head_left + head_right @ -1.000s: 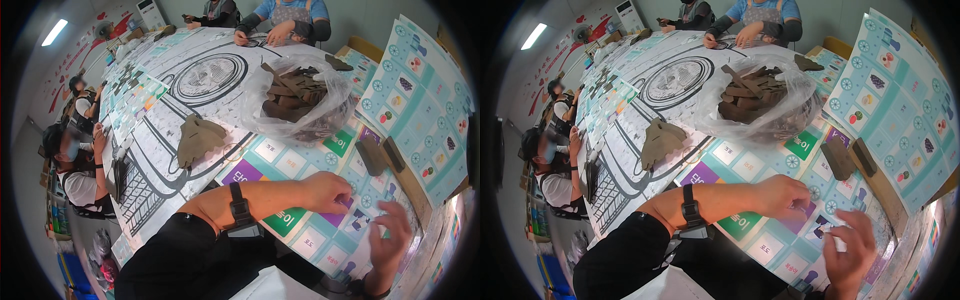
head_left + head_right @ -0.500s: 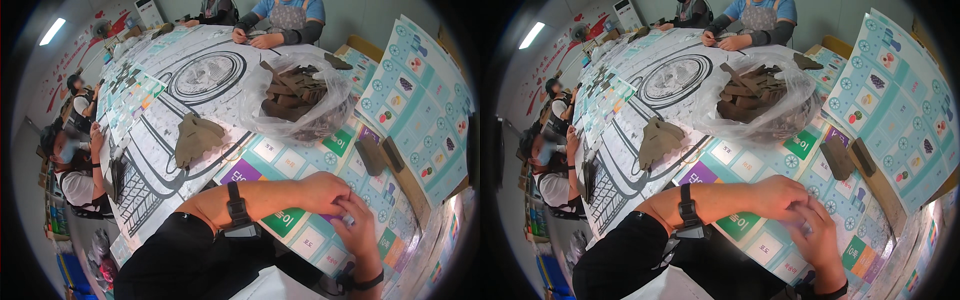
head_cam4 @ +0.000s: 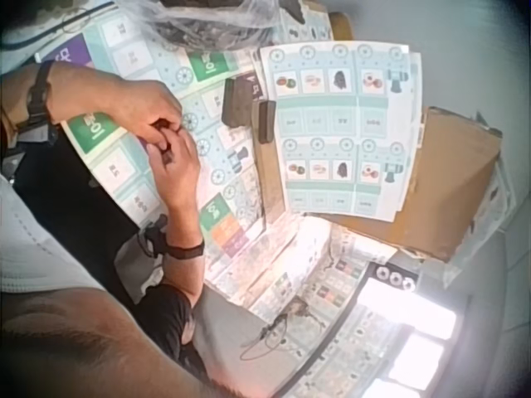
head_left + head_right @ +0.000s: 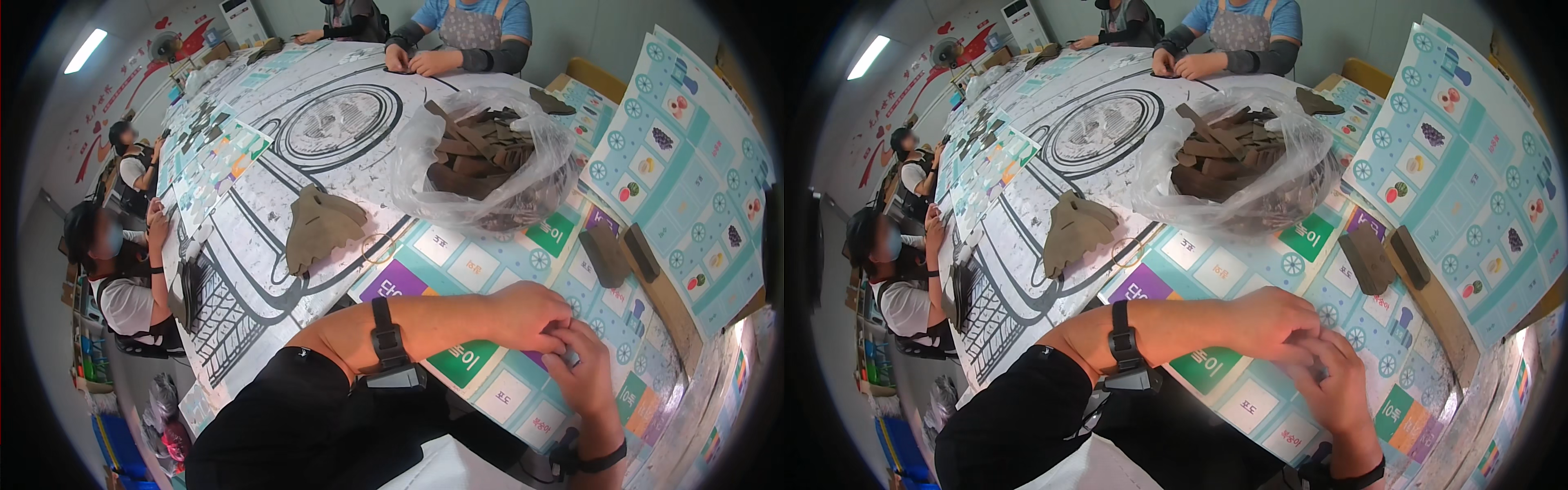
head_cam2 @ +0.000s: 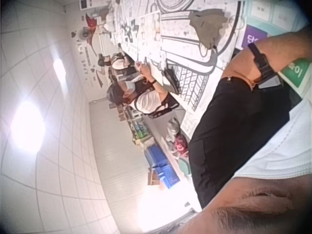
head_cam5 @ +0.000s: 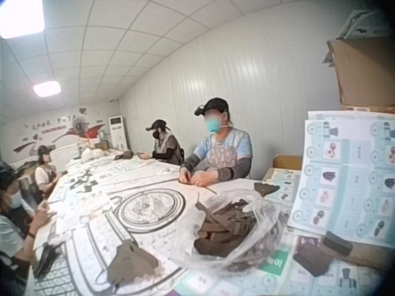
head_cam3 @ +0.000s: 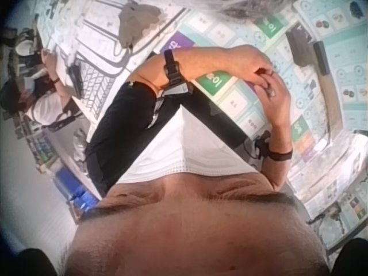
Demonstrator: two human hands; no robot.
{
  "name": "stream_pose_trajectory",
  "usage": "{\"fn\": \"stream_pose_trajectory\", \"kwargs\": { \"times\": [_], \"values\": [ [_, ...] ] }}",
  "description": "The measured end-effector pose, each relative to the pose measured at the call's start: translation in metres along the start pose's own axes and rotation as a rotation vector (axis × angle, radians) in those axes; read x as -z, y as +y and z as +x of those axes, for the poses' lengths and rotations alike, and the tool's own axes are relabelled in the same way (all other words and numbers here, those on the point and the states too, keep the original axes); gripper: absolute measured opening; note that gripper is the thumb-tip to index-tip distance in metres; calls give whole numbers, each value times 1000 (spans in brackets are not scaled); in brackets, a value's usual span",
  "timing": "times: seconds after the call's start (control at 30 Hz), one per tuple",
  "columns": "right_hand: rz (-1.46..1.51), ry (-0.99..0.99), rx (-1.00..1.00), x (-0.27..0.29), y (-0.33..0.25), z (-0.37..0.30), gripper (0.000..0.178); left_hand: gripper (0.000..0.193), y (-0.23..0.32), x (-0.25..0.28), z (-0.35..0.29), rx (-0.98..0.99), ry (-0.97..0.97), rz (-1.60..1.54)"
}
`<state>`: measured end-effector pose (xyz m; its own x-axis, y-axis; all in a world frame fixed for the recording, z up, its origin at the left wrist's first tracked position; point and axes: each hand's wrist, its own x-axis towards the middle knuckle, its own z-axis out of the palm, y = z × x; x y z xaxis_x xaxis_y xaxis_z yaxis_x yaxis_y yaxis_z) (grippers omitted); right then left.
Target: Sorting and stacking various leather or synthetic components for shoe manufacturing.
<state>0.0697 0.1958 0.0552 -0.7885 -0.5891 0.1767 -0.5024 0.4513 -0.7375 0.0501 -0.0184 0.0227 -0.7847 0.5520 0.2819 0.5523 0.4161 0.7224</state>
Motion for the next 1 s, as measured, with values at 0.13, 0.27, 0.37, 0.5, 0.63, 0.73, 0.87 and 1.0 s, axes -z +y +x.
{"fn": "stream_pose_trajectory", "kwargs": {
  "times": [0.13,0.27,0.37,0.5,0.63,0.73,0.87,1.0],
  "values": [
    [-13,-6,19,0,-1,0,33,30,1,1,0,22,-11,-5],
    [-4,-10,-2,0,0,0,33,30,2,1,0,25,-17,3],
    [-10,-7,-14,0,1,-1,33,30,4,3,0,37,-33,-2],
    [-20,1,5,-1,2,-1,34,31,2,2,1,43,-36,-10],
    [-19,-7,11,-1,1,0,34,31,2,3,0,22,-31,2],
    [-18,-12,14,0,-1,0,34,32,2,2,0,5,-24,6],
    [-13,-16,5,0,0,1,34,32,-1,0,1,10,-25,8],
    [-24,-29,-22,0,1,0,35,30,1,4,1,1,-29,42]
  ]
}}
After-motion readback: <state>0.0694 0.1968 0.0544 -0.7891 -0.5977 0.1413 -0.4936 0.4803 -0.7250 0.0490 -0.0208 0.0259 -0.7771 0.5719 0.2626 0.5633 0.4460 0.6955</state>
